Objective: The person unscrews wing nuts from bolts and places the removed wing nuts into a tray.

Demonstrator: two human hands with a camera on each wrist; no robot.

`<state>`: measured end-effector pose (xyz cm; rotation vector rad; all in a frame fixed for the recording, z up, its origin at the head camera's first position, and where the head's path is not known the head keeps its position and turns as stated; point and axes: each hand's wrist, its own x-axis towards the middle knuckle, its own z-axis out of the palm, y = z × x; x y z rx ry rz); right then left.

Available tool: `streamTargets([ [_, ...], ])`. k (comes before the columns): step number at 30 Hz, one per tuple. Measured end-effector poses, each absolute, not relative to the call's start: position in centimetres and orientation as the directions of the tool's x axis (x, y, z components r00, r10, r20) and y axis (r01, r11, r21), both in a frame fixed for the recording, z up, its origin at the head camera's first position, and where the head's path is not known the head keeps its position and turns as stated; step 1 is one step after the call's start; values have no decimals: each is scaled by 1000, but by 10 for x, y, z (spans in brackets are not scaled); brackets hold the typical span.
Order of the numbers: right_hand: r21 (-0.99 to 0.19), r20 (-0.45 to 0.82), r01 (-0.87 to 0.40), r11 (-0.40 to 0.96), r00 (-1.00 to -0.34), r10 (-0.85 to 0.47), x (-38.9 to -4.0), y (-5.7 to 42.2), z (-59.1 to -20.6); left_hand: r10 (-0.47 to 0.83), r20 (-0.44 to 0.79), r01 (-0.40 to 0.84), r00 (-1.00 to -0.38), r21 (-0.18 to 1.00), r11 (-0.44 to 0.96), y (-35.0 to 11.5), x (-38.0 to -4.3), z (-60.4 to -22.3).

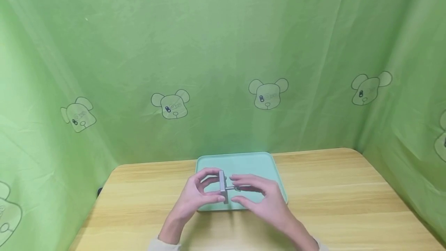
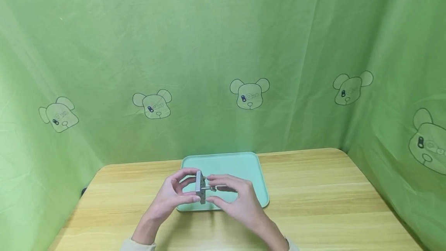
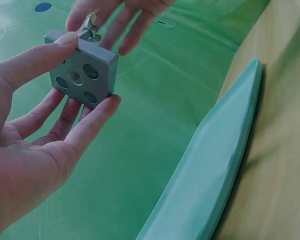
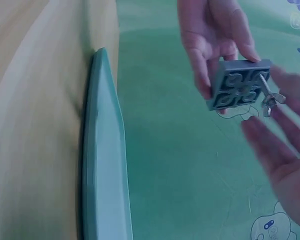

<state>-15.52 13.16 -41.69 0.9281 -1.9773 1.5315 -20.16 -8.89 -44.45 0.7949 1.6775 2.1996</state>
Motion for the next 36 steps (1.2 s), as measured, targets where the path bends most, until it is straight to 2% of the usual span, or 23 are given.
streamTargets([
  [2, -807, 548, -577, 126, -811, -205, -158, 135, -424, 513, 261, 116, -818, 948, -296, -88, -202, -444],
  [5, -940, 320, -335, 70, -933, -167, -164, 140, -430, 511, 259, 122, -820, 951, -285, -87, -201, -444],
  [7, -978, 201, -209, 25, -964, -174, -166, 142, -430, 510, 263, 134, -819, 952, -275, -86, -201, -444],
  [10, -998, 67, -64, -19, -974, -216, -167, 144, -429, 506, 282, 175, -815, 953, -248, -84, -201, -445],
  [14, -997, -26, 44, -57, -959, -284, -168, 147, -430, 508, 309, 226, -804, 949, -218, -82, -200, -446],
  [18, -993, -52, 82, -87, -950, -307, -169, 149, -432, 511, 315, 243, -800, 948, -204, -81, -200, -445],
  [27, -993, -30, 65, -95, -943, -330, -168, 150, -430, 512, 309, 230, -802, 950, -212, -80, -198, -444],
  [36, -990, 126, -137, 22, -952, -278, -163, 147, -426, 504, 276, 184, -818, 957, -226, -80, -198, -445],
])
